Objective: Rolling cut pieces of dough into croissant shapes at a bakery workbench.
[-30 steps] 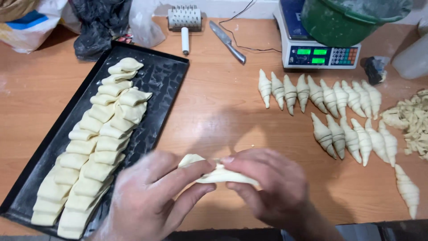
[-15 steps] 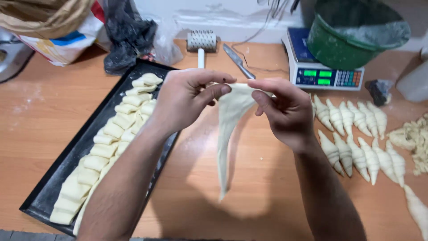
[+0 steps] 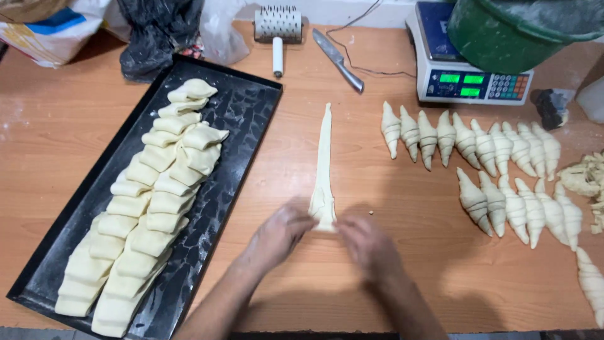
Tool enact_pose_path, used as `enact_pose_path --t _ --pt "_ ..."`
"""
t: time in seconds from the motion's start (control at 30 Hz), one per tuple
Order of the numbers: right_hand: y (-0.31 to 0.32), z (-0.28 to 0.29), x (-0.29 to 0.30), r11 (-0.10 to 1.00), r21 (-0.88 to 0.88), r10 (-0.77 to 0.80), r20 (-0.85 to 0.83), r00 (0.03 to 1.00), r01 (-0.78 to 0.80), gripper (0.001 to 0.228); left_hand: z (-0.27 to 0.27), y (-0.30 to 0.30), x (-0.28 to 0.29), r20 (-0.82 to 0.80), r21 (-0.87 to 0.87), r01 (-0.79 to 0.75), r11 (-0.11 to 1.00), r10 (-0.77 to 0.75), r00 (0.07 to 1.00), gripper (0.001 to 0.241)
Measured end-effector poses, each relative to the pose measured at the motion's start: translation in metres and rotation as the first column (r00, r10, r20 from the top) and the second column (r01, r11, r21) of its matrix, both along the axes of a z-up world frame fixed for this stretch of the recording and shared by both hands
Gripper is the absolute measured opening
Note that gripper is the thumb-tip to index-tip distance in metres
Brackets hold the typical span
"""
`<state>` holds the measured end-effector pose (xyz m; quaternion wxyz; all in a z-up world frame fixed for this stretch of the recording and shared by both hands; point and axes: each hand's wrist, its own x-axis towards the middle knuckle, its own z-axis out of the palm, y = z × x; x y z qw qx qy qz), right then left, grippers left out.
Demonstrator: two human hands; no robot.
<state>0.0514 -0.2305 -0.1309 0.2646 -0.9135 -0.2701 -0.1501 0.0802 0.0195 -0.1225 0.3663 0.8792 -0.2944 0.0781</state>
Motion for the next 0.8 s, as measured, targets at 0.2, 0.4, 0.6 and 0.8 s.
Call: enact_pose_path --t 0.2,0.4,0.6,0.8 --pt "0.038 0.021 -0.047 0.983 -0.117 -0.125 0.119 0.985 0.139 0.040 -0.008 -0.019 -0.063 0.152 0.466 -0.160 0.870 0.099 0.983 0.059" --pt "0.046 0.024 0.026 0.969 -0.229 -0.110 -0.078 0.991 0.090 0.076 -0.004 -0.026 0.002 0.045 0.355 -0.153 0.922 0.147 0.988 0.076" --pt "0.023 0.027 0.035 1.000 -0.005 -0.025 -0.133 0.991 0.025 0.060 -0.020 -0.009 0.029 -0.053 0.191 0.040 0.981 -0.031 0.998 0.058" --pt "0.015 0.017 -0.018 0.991 0.077 0.121 -0.155 0.980 -0.110 0.031 -0.013 0.002 -0.034 -0.038 0.262 0.086 0.961 -0.079 0.996 0.038"
